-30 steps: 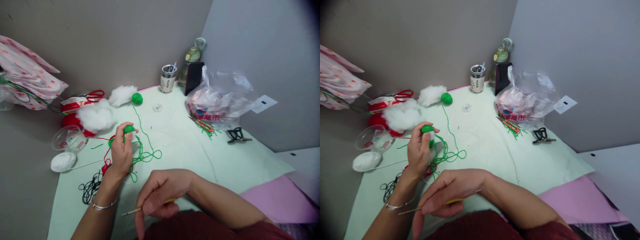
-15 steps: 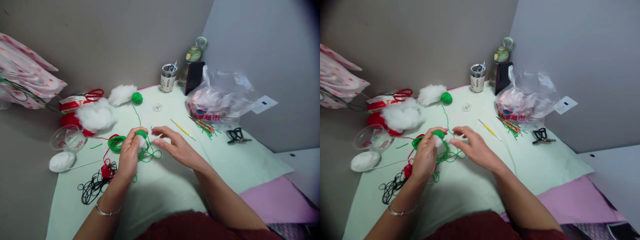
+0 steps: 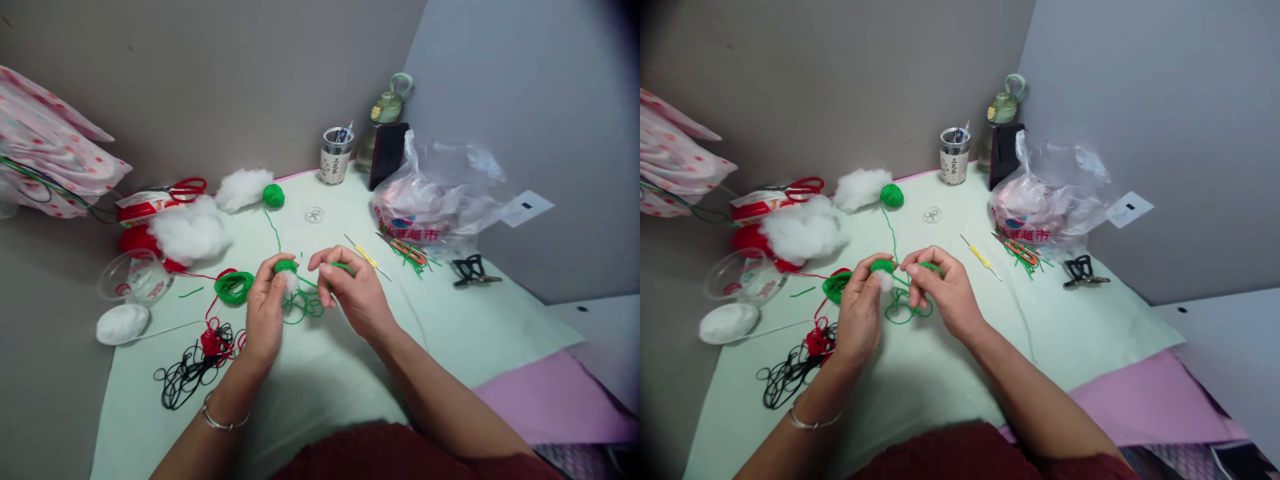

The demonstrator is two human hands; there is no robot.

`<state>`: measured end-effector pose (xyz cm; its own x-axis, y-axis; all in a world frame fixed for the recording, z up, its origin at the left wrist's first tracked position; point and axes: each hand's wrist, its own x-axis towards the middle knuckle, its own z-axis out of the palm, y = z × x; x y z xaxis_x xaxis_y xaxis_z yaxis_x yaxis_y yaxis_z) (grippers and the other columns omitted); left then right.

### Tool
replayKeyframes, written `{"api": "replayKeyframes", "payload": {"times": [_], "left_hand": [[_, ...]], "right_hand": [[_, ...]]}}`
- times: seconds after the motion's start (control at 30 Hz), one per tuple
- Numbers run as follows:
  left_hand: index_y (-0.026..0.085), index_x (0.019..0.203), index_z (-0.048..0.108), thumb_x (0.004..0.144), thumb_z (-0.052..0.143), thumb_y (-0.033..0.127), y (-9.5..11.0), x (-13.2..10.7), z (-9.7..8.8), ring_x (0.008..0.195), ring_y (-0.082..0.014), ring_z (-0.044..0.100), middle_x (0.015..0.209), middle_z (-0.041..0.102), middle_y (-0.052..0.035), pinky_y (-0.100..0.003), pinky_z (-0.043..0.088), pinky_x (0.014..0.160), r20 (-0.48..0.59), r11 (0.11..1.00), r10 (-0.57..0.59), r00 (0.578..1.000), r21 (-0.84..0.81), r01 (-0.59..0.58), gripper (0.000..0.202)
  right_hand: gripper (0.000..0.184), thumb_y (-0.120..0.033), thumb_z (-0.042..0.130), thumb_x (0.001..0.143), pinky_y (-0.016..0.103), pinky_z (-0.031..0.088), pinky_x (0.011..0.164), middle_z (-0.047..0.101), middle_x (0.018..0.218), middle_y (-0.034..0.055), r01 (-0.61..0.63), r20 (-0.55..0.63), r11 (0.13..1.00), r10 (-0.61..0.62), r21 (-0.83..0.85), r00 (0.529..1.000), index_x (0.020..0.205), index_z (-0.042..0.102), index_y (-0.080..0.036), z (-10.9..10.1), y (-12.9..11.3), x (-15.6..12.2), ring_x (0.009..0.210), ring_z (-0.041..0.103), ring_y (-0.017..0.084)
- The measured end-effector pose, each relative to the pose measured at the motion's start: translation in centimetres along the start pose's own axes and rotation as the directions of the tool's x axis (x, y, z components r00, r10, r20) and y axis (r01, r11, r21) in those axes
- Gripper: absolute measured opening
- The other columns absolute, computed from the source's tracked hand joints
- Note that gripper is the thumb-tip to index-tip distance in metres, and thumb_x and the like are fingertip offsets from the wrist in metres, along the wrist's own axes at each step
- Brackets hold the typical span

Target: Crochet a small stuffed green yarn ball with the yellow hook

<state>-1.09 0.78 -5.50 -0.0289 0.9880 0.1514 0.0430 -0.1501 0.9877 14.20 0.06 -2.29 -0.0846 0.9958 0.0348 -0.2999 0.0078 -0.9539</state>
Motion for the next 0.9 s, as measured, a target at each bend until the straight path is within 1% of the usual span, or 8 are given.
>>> {"api": "replayKeyframes", "payload": {"times": [0.07,0.1,0.17,0.23,0.5,0.67,0.77,0.9], "left_hand": [[0.028,0.115,0.069,0.100,0.057,0.032,0.2,-0.2,0.2,0.109,-0.0214,0.063,0.118,0.070,-0.0026,-0.033,0.048,0.098,-0.019,0.999,0.033,0.999,-0.019,-0.033,0.020],[0.028,0.115,0.069,0.100,0.058,0.033,0.3,-0.3,0.2,0.110,-0.0211,0.063,0.118,0.070,-0.0021,-0.033,0.048,0.098,-0.018,0.999,0.033,0.999,-0.026,-0.033,0.019],[0.029,0.117,0.069,0.101,0.058,0.035,0.4,-0.4,0.2,0.107,-0.0209,0.064,0.117,0.070,-0.0022,-0.032,0.049,0.095,0.006,1.000,0.018,1.000,-0.010,-0.018,0.020],[0.028,0.118,0.068,0.102,0.057,0.036,0.5,-0.4,0.2,0.106,-0.0218,0.065,0.117,0.071,-0.0036,-0.033,0.050,0.095,0.029,1.000,0.004,1.000,0.021,-0.005,0.021],[0.027,0.128,0.067,0.103,0.055,0.039,1.3,-0.5,-0.1,0.126,-0.0253,0.064,0.132,0.071,-0.0069,-0.040,0.046,0.110,0.162,1.000,-0.019,0.987,0.010,0.018,0.030],[0.023,0.128,0.068,0.097,0.066,0.043,1.8,-0.1,-0.3,0.100,-0.0220,0.072,0.113,0.077,-0.0064,-0.034,0.054,0.090,0.218,0.996,-0.089,0.972,0.006,0.090,0.036],[0.021,0.120,0.071,0.094,0.071,0.040,1.8,0.4,-0.5,0.089,-0.0191,0.070,0.100,0.077,-0.0046,-0.031,0.054,0.082,0.205,0.995,-0.095,0.974,0.005,0.096,0.032],[0.020,0.109,0.070,0.092,0.071,0.035,1.2,0.5,-0.6,0.084,-0.0177,0.066,0.095,0.074,-0.0038,-0.028,0.051,0.076,0.143,0.998,-0.032,0.989,-0.049,0.040,0.023]], "right_hand": [[0.026,-0.045,0.072,0.091,0.023,0.038,0.051,0.062,0.083,-0.0033,-0.045,-0.031,0.994,0.042,-0.103,0.999,0.094,0.062,-0.021,0.0,-0.1,0.2,0.052,0.050,0.007],[0.027,-0.046,0.071,0.092,0.024,0.039,0.054,0.060,0.078,-0.0039,-0.055,0.012,0.984,0.058,-0.167,0.998,0.094,0.063,-0.021,0.0,-0.1,0.3,0.056,0.051,0.008],[0.033,-0.049,0.065,0.096,0.025,0.039,0.060,0.056,0.071,-0.0034,-0.045,0.131,0.962,0.083,-0.268,0.988,0.084,0.064,-0.019,0.0,-0.2,0.3,0.062,0.050,0.011],[0.041,-0.051,0.060,0.097,0.026,0.037,0.064,0.053,0.068,-0.0031,-0.021,0.173,0.948,0.080,-0.319,0.982,0.074,0.061,-0.018,0.0,-0.2,0.3,0.065,0.047,0.012],[0.038,-0.049,0.071,0.087,0.027,0.030,0.058,0.046,0.063,-0.0042,-0.028,-0.034,0.938,0.017,-0.346,0.999,0.067,0.058,-0.020,0.3,-0.1,0.3,0.061,0.037,0.011],[0.032,-0.042,0.069,0.085,0.026,0.027,0.055,0.042,0.060,-0.0059,-0.057,-0.073,0.931,0.032,-0.362,0.997,0.067,0.055,-0.021,0.1,0.0,0.2,0.057,0.032,0.010],[0.031,-0.041,0.064,0.091,0.027,0.031,0.059,0.047,0.065,-0.0044,-0.006,-0.005,0.897,0.005,-0.442,1.000,0.070,0.055,-0.020,-0.2,-0.2,0.1,0.062,0.039,0.012],[0.024,-0.031,0.052,0.099,0.027,0.034,0.065,0.047,0.069,-0.0040,0.117,0.118,0.835,-0.063,-0.538,0.991,0.077,0.053,-0.021,0.1,-0.5,-0.5,0.066,0.043,0.013]]}}
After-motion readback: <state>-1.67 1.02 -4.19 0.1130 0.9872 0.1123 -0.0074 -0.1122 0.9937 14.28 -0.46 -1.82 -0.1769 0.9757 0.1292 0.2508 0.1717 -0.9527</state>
